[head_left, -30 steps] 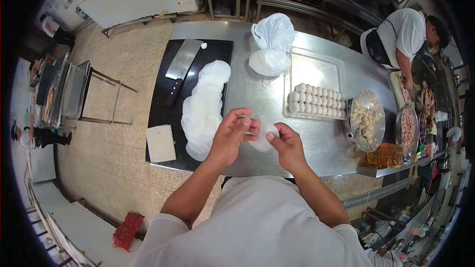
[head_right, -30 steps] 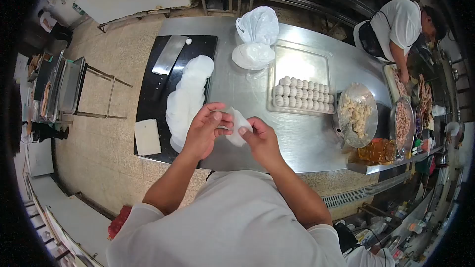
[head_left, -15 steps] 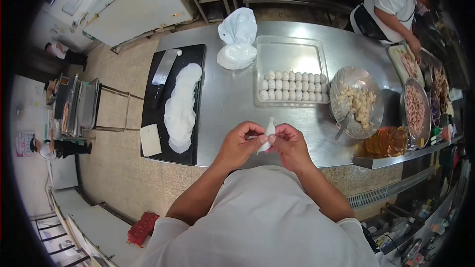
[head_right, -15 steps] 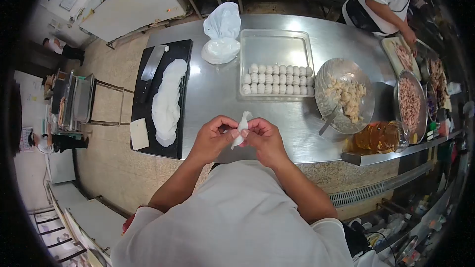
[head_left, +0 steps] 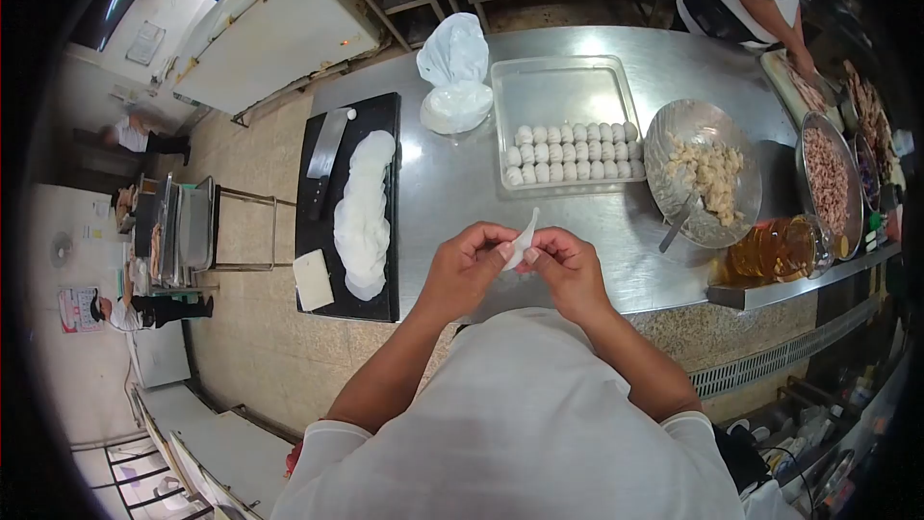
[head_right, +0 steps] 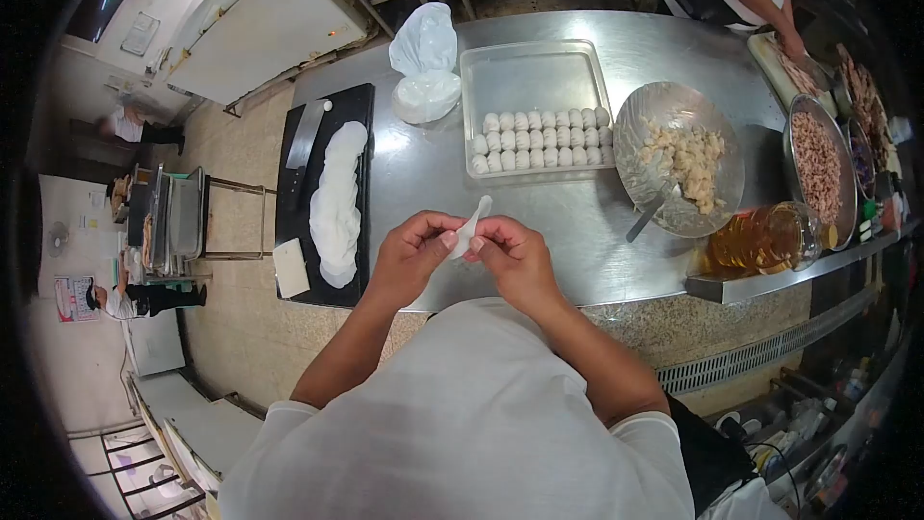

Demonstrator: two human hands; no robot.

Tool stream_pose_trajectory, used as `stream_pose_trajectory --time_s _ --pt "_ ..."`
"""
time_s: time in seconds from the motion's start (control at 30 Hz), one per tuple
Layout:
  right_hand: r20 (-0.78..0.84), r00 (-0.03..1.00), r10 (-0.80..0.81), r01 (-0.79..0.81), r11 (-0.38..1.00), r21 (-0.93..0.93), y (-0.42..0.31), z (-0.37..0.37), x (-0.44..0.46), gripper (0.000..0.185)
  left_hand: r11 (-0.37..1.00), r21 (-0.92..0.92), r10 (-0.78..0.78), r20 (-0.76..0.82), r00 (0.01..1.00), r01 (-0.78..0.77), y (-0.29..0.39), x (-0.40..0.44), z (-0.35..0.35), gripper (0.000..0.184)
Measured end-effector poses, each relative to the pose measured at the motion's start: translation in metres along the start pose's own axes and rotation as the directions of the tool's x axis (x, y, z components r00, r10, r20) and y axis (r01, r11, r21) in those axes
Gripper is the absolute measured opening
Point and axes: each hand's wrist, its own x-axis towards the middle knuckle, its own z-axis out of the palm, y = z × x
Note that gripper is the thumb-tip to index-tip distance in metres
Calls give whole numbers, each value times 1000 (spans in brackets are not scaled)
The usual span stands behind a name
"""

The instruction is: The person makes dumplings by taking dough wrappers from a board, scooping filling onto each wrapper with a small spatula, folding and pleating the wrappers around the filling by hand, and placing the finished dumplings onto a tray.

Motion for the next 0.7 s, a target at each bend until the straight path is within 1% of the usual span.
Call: stream_pose_trajectory --time_s 0.03,0.1,0.13,0.2,0.23,0.3,0.33,0.4,0.43,0.5,0.53,0.57,0.6,0.63,0.67,0.7 --pt "-6 1000 2 -2 1000 -6 1 2 -1 12 1000 -7 -1 6 1000 1 -4 -1 0 12" --pt "-53 998 -26 24 999 -33 5 5 -3 12 993 30 113 28 993 -114 -14 -3 -1 9" --pt "-59 998 -22 20 999 -43 8 6 -4 12 993 19 113 32 993 -114 -17 -2 -4 9" --pt "-52 999 -1 2 1000 10 11 7 -4 11 989 -144 40 105 994 -25 -20 0 -14 12" --pt "-57 998 2 -2 1000 0 11 9 -6 11 988 -155 42 109 993 -25 -23 1 -20 12" --pt "-64 992 111 -93 967 235 9 13 -8 11 981 -191 15 133 991 11 -30 3 -32 13" --pt "-71 991 113 -94 969 227 9 13 -8 11 980 -201 17 138 990 11 -35 4 -37 13" --pt "-6 991 132 -114 877 467 8 9 -11 11 991 -20 131 -10 991 -131 -42 6 -47 15" --pt "-12 991 135 -114 881 460 7 5 -11 11 991 -30 132 -6 991 -132 -43 7 -52 15" --pt "-24 980 195 -159 859 486 7 -8 -13 10 971 -234 30 -62 998 -44 -42 13 -63 18" --pt "-71 975 209 -152 871 466 19 -21 -13 10 956 -291 -41 -72 997 19 -44 17 -69 20" --pt "-72 975 212 -156 875 458 31 -36 -13 10 953 -301 -41 -72 997 17 -54 21 -76 20" --pt "-188 931 311 -239 913 329 42 -51 -14 11 893 -451 -39 -38 999 17 -69 27 -84 21" --pt "-315 868 383 -332 921 205 51 -66 -16 13 809 -588 -31 -4 1000 22 -77 30 -88 22" --pt "-317 868 382 -334 922 196 60 -79 -23 13 804 -594 -27 -5 1000 19 -75 30 -88 22" --pt "-446 876 182 -364 857 -365 69 -90 -34 17 723 -690 -53 -2 999 37 -71 29 -88 22"
